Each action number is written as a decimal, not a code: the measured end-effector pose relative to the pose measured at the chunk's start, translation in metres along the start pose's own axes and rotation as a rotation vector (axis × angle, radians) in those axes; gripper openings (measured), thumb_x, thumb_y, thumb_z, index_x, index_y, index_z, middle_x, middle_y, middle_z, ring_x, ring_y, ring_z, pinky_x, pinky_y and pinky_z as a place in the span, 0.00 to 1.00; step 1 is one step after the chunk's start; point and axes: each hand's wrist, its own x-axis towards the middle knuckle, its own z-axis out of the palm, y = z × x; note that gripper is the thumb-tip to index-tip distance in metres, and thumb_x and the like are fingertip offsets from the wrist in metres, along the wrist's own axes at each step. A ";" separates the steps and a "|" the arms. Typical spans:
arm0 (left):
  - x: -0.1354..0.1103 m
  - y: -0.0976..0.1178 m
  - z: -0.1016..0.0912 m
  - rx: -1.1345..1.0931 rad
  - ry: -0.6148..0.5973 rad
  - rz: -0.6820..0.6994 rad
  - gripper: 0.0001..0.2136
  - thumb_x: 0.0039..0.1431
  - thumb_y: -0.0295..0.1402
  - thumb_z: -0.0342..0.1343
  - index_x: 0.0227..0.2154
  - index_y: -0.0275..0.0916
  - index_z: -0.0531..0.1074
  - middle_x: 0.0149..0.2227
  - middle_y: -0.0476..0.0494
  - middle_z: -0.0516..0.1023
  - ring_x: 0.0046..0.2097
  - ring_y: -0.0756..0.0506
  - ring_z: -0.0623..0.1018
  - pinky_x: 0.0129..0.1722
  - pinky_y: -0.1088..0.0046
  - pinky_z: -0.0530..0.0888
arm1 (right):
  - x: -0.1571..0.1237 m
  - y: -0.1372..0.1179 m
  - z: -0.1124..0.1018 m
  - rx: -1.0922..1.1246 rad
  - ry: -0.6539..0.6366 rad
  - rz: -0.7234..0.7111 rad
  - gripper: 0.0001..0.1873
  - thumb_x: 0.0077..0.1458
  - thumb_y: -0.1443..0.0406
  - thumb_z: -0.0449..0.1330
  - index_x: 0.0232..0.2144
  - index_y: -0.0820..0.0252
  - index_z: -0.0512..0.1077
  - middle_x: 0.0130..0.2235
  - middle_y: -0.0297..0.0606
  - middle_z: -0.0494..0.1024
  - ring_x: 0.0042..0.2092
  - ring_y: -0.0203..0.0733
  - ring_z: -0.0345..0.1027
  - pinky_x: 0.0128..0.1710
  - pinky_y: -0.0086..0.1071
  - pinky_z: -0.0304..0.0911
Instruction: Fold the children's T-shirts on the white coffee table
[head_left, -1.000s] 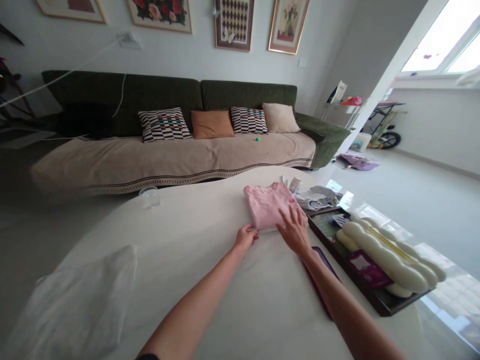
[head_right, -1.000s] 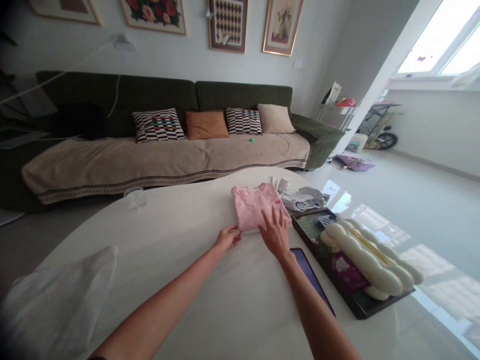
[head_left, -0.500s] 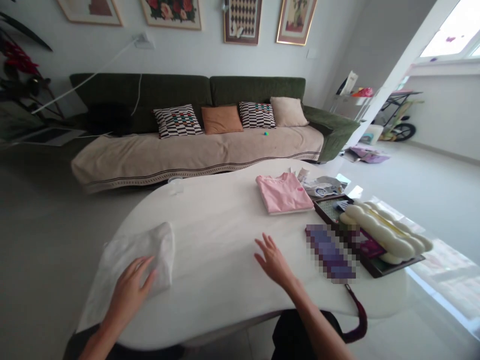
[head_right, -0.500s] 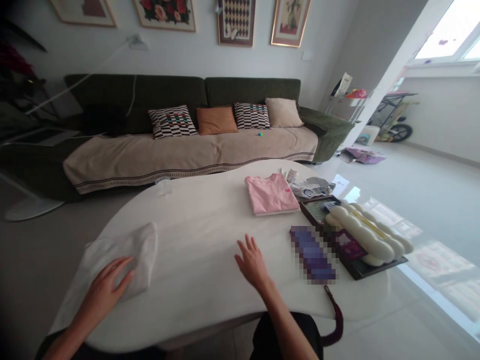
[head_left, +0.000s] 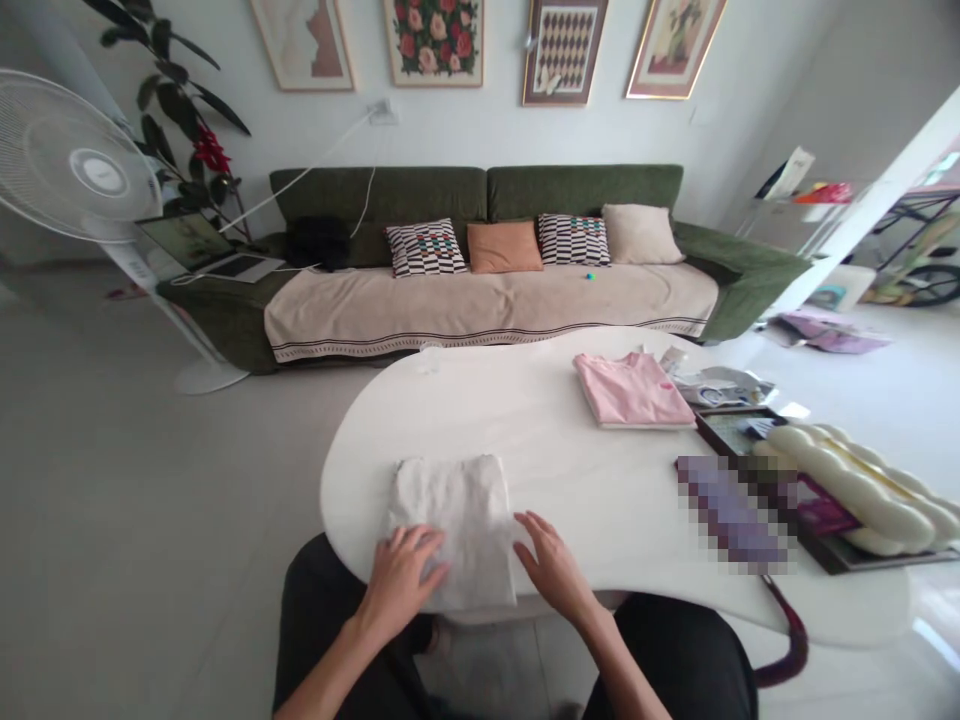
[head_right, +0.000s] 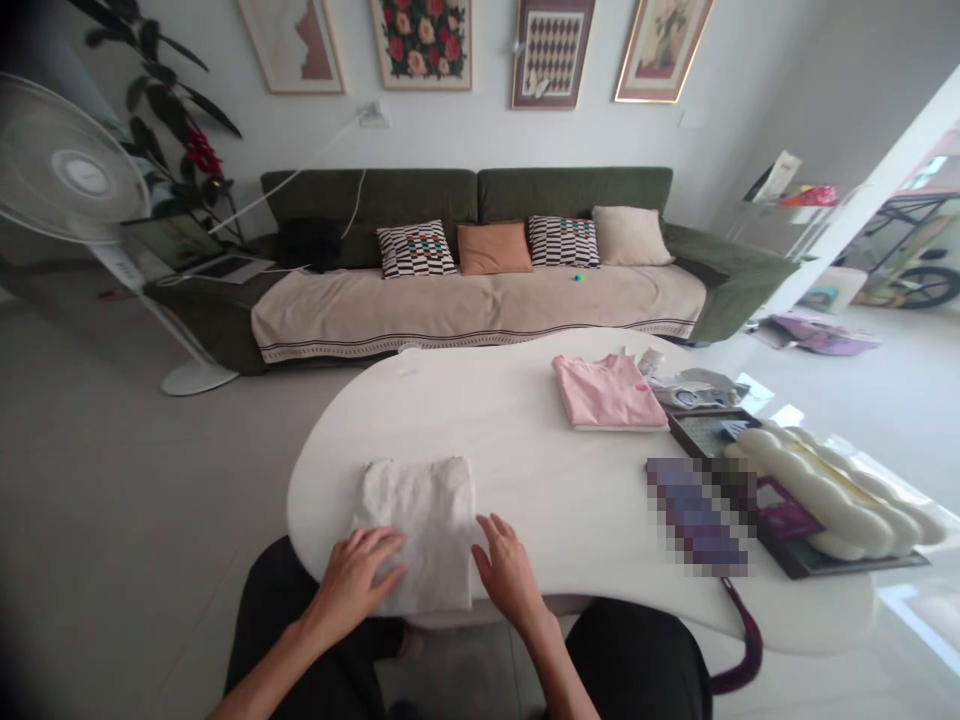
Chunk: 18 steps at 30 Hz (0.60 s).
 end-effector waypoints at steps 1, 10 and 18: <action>0.010 -0.002 -0.001 -0.007 0.028 -0.001 0.18 0.58 0.40 0.43 0.50 0.44 0.65 0.51 0.42 0.66 0.51 0.42 0.64 0.49 0.64 0.63 | 0.008 -0.003 0.000 0.017 0.001 -0.001 0.22 0.54 0.67 0.48 0.52 0.63 0.61 0.50 0.47 0.67 0.53 0.45 0.59 0.51 0.39 0.57; 0.110 -0.041 -0.010 0.058 0.025 -0.259 0.14 0.50 0.31 0.53 0.42 0.41 0.71 0.42 0.41 0.70 0.46 0.41 0.66 0.45 0.66 0.65 | 0.097 -0.020 0.002 -0.079 -0.046 0.077 0.27 0.50 0.75 0.47 0.54 0.69 0.57 0.52 0.51 0.65 0.54 0.43 0.58 0.51 0.36 0.53; 0.063 -0.029 -0.047 -0.072 0.052 0.146 0.14 0.58 0.28 0.42 0.38 0.42 0.73 0.39 0.44 0.67 0.39 0.47 0.69 0.42 0.72 0.66 | 0.075 -0.031 -0.025 -0.133 -0.116 -0.061 0.20 0.47 0.76 0.49 0.42 0.57 0.67 0.38 0.40 0.70 0.43 0.40 0.62 0.41 0.30 0.57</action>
